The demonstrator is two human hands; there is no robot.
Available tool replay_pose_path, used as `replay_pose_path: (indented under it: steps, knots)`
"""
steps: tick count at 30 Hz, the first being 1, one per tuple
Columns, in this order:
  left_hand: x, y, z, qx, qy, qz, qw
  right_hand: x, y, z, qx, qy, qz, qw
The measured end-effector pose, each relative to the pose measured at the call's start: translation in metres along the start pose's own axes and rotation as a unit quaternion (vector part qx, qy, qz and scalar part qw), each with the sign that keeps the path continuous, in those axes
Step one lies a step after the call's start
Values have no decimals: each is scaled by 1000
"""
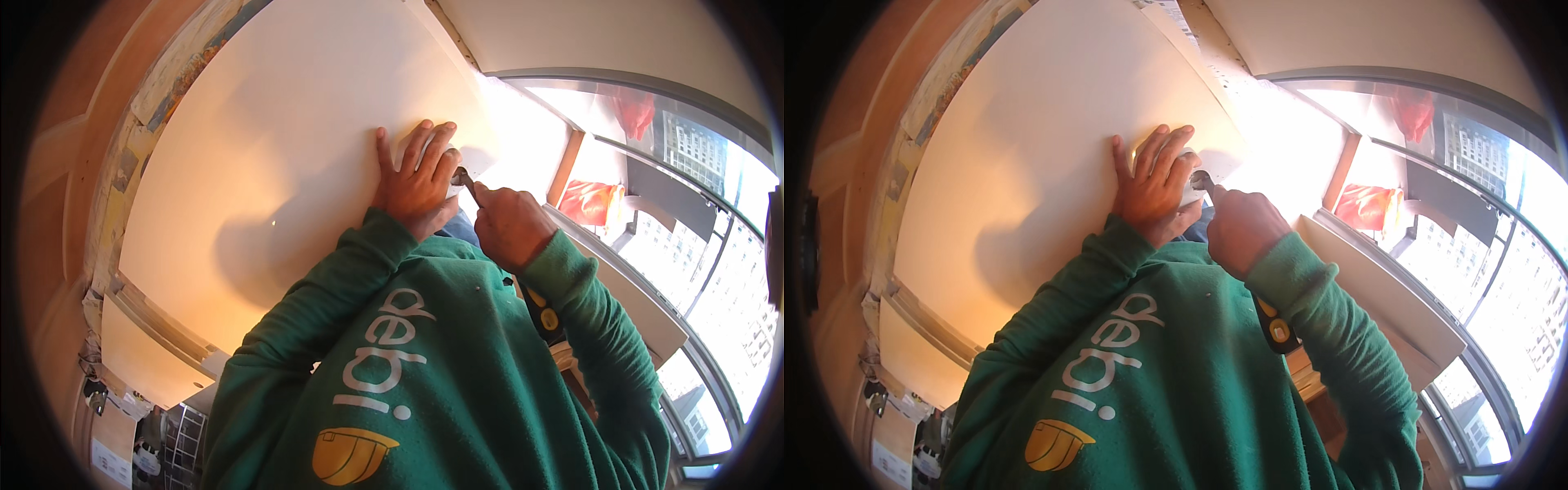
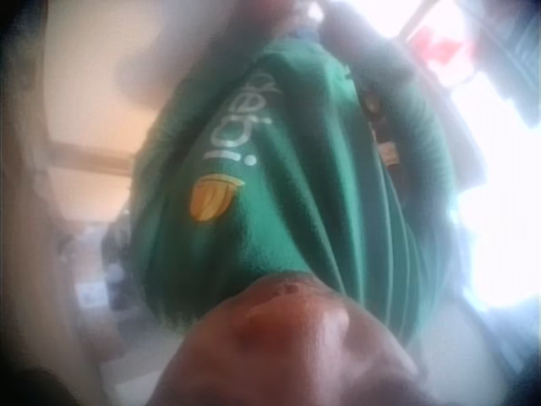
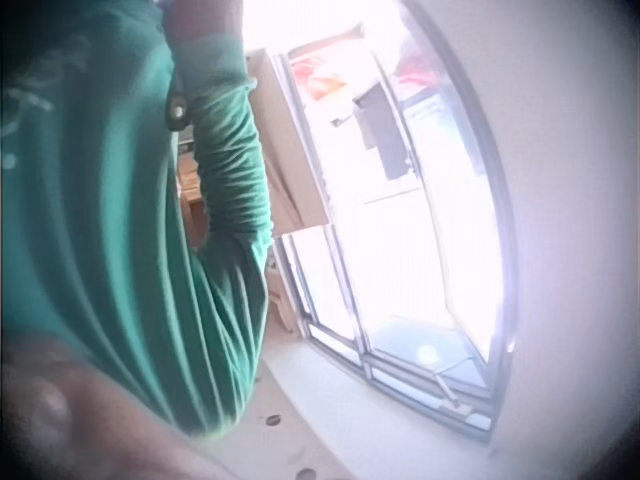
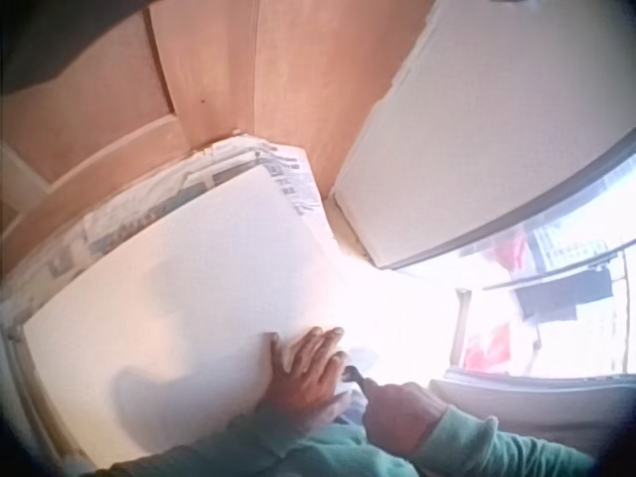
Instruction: The person installs a white cabinet door onto a wall-mounted cabinet frame. They use a screwdriver to tighten screws into the door's mounting points, securing it in place. The person adjusts the door's position and continues fastening it.
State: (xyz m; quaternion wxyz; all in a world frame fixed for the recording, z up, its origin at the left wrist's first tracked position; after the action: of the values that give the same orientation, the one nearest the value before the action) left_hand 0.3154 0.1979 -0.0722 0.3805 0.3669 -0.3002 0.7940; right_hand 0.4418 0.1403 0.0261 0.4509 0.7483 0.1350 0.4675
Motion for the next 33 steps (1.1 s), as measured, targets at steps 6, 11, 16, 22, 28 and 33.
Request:
replay_pose_path:
  steps: [6,11,16,22,28,33]
  knots:
    - [3,-2,-1,5,12,-8,1000,-14,2,5,96,-22,64,993]
    - [-1,-1,-1,-1,3,8,1000,-19,-2,-5,21,8,18,1000]
    - [6,-4,-2,-13,-8,-14,1000,15,7,7,132,20,38,990]
    - [68,1,-43,-21,118,59,991,78,41,41,63,-256,21,964]
    - [131,15,-33,148,-30,231,961,67,31,98,54,-225,26,973]
    - [137,48,3,193,-168,386,886,73,23,139,132,-177,6,975]
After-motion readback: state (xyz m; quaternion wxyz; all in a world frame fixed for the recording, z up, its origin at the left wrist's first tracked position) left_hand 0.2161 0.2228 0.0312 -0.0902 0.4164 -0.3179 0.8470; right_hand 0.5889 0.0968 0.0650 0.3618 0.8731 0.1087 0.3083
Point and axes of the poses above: each hand's wrist, its own y-axis away from the middle knuckle, its own x-axis out of the back of the hand, z = x × y, the point moved 3 cm from there along -y, towards the middle knuckle, and after that the axes turned 5 degrees about -x, right-handed, at the moved point
